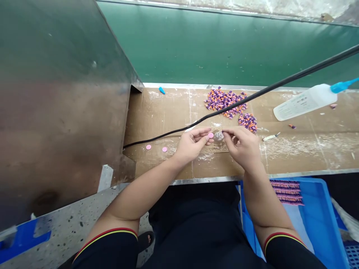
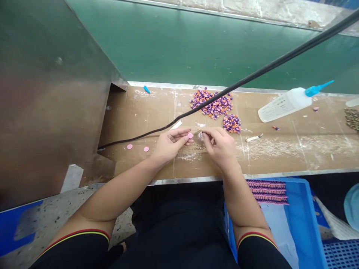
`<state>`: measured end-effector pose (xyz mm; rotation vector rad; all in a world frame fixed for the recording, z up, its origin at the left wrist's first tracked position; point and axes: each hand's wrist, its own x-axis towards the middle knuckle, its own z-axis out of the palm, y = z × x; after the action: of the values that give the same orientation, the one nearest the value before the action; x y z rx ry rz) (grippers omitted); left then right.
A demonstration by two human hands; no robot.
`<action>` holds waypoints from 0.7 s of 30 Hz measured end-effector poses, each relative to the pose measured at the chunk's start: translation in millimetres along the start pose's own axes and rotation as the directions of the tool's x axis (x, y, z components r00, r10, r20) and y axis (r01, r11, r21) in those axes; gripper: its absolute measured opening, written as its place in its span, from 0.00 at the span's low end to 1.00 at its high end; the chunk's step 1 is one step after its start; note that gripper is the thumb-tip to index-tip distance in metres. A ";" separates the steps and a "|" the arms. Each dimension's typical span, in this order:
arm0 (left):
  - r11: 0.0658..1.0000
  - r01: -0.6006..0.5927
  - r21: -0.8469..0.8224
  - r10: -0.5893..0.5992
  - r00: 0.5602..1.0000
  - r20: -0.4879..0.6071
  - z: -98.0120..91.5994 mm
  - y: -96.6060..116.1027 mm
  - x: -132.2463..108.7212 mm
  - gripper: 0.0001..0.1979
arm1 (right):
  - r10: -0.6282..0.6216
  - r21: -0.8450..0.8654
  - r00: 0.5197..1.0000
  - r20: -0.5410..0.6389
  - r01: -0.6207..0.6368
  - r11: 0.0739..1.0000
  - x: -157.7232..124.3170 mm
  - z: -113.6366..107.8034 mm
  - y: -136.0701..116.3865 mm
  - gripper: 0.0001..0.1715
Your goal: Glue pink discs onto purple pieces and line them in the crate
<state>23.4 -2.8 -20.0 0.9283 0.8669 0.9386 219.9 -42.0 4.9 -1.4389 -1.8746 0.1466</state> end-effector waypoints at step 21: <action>0.403 -0.767 0.498 0.705 0.608 0.365 -15.3 -10.2 3.2 0.12 | 0.557 0.865 0.811 0.180 -0.400 0.303 -28.6 24.7 -28.6 0.16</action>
<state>13.4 1.1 -35.3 2.0540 0.6541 1.3804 184.6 -68.7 -12.0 -1.1052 -0.8324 1.1202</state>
